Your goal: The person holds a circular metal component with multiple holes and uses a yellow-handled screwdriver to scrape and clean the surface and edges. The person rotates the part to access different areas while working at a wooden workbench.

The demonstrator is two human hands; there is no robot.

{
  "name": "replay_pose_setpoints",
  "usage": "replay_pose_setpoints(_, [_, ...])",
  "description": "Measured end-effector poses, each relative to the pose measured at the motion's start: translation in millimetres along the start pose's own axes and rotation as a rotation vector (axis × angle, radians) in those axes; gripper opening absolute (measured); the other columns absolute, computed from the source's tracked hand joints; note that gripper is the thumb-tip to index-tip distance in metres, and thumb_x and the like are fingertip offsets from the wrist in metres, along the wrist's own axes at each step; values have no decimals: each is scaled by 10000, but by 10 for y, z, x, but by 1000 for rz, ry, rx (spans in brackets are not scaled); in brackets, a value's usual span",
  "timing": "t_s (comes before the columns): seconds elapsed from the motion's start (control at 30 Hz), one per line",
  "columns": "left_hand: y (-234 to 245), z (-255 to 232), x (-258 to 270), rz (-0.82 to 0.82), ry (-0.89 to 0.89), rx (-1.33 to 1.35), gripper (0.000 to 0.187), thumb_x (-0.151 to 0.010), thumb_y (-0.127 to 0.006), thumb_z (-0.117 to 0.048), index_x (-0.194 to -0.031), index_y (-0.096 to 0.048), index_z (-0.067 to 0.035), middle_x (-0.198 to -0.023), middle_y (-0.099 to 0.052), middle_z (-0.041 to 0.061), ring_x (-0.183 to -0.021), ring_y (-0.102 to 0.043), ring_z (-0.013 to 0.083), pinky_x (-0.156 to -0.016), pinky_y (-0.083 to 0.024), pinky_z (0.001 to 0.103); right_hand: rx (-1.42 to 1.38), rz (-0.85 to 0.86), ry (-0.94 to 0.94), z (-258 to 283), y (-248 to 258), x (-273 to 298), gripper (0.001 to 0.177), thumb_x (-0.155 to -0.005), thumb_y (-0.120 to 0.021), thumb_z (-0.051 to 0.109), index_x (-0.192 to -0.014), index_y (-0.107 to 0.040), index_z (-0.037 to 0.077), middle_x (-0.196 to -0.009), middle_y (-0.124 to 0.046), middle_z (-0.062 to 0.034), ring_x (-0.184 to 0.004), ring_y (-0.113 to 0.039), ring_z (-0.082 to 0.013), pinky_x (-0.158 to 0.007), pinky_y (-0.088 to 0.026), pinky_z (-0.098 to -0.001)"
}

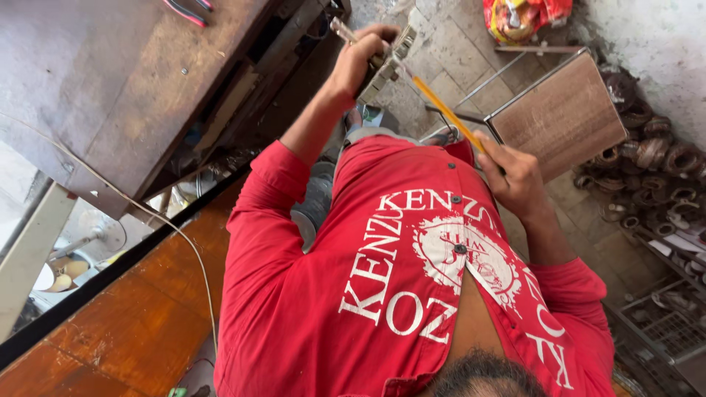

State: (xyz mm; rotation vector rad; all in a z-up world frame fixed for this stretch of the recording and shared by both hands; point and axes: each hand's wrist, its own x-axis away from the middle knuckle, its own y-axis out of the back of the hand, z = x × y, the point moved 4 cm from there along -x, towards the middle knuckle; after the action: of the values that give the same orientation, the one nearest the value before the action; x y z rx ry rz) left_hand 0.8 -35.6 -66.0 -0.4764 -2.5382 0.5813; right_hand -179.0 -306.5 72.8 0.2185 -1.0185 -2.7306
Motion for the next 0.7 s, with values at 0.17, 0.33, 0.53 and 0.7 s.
replay_pose_setpoints(0.17, [-168,116,99,247,197,534,600,-1037,-398,-386,-1341,-609,87,-1090,-709,234,-776,-682,264,-576,-563,338,-83,-17,-107,-47,-75,21,338,-1040,-646,64,-1367,-654,-20,-975,-732,-191,-777,-727,-273,-717,-559,-363])
replay_pose_setpoints(0.33, [-409,35,133,421,143,623,633,-1042,-397,-409,-1375,-583,96,-1164,-696,246,-884,-692,293,-638,-579,348,-29,-6,25,17,-140,-24,341,-1034,-680,79,-1367,-658,7,-1059,-727,-203,-872,-732,-299,-753,-564,-371])
replay_pose_setpoints(0.53, [-581,18,135,638,140,714,636,-1038,-419,-437,-1413,-557,58,-1255,-683,230,-969,-689,290,-672,-582,327,171,-90,-3,73,-113,-26,341,-1009,-735,81,-1344,-711,20,-932,-702,-160,-755,-687,-284,-680,-545,-384])
replay_pose_setpoints(0.7, [-596,129,107,654,197,724,618,-1068,-466,-434,-1450,-536,47,-1276,-678,219,-950,-691,267,-637,-577,303,328,-173,11,104,-75,37,314,-1011,-792,122,-1318,-748,73,-944,-698,-112,-753,-688,-252,-675,-554,-366])
